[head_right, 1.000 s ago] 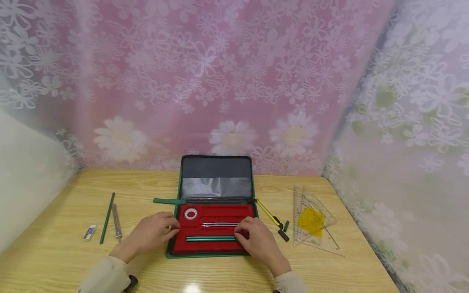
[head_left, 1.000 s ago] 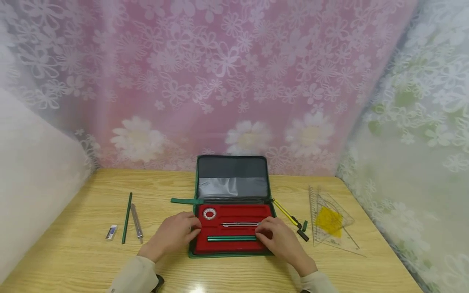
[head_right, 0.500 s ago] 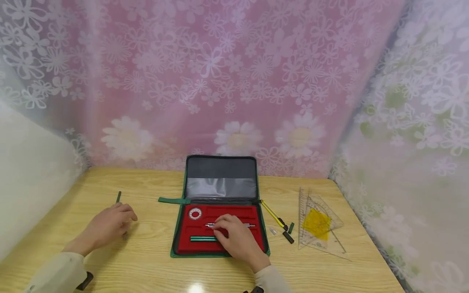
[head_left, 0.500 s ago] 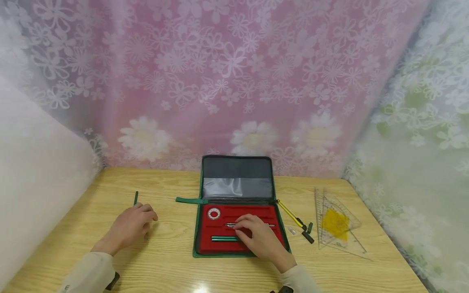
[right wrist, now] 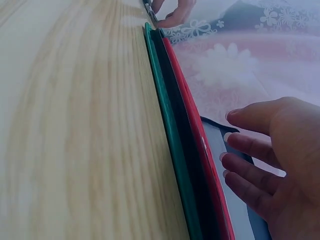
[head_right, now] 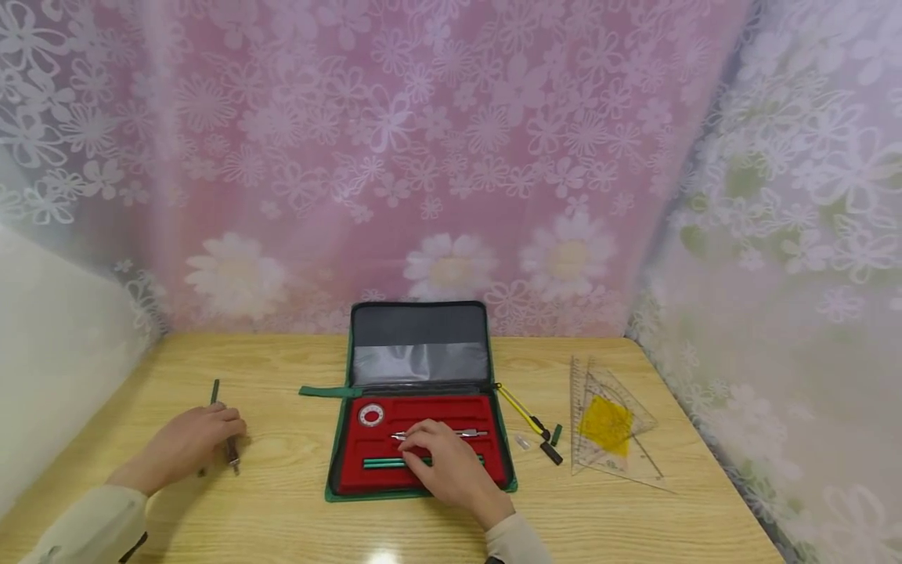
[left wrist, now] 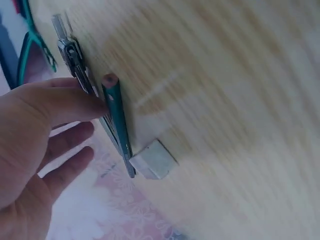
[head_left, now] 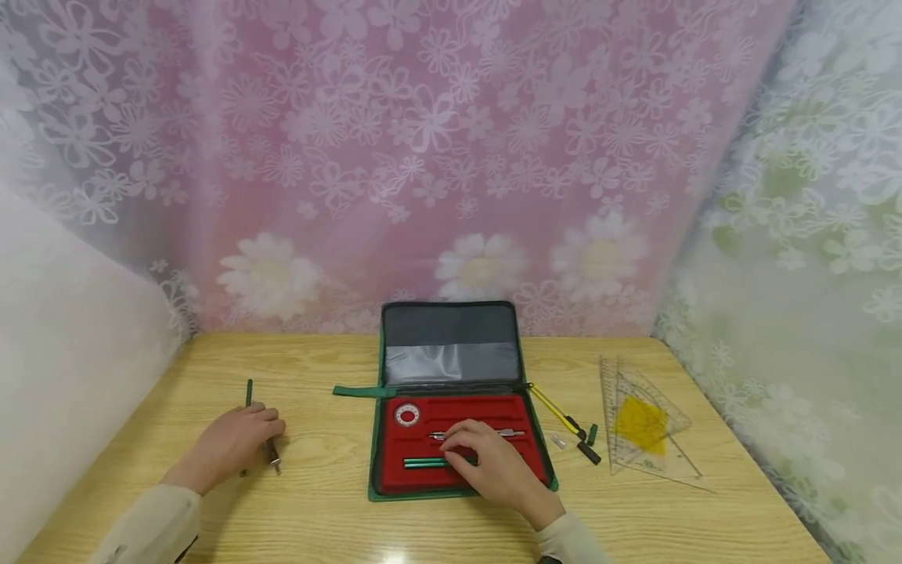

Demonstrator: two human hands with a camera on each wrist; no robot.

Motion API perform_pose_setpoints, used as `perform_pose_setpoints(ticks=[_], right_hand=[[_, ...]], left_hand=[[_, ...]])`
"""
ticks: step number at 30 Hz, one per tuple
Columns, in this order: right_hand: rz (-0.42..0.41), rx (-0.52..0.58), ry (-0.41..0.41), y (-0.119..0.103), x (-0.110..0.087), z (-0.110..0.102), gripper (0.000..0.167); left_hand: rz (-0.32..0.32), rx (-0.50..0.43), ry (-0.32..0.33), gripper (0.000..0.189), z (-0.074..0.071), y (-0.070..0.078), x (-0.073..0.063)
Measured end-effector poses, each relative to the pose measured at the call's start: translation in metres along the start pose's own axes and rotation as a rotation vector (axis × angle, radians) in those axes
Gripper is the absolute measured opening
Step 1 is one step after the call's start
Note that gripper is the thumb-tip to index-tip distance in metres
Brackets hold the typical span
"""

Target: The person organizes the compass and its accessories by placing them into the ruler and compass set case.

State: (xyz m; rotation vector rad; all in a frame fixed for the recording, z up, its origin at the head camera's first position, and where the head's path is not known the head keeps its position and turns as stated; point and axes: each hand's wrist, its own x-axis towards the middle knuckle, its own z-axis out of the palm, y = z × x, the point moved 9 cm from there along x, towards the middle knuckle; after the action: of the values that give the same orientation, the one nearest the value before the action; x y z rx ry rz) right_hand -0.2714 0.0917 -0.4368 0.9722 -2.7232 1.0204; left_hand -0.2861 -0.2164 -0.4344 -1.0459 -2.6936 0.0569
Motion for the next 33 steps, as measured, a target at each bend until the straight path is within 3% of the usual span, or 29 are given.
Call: perform_pose_setpoints(ticks=[7,14,21,26,33], right_hand=[[0.025,-0.005,-0.007,0.005,-0.006,-0.003,0.012],[0.034,-0.021,0.006,0.010,-0.012,-0.004,0.011],[0.039,-0.033,0.055,0.015,-0.017,-0.013,0.010],[0.022,-0.038,0.085,0.016,-0.021,-0.017,0.009],[0.044,-0.037,0.118,0.024,-0.026,-0.026,0.008]], left_hand=[[0.089,0.046,-0.086,0.026,0.004,0.003,0.010],[0.105,0.119,-0.145,0.023,0.010,0.005,0.015],[0.172,0.132,-0.119,0.022,0.012,0.009,0.018],[0.180,0.107,-0.106,0.024,0.013,0.009,0.020],[0.234,0.100,-0.024,0.018,0.009,0.015,0.022]])
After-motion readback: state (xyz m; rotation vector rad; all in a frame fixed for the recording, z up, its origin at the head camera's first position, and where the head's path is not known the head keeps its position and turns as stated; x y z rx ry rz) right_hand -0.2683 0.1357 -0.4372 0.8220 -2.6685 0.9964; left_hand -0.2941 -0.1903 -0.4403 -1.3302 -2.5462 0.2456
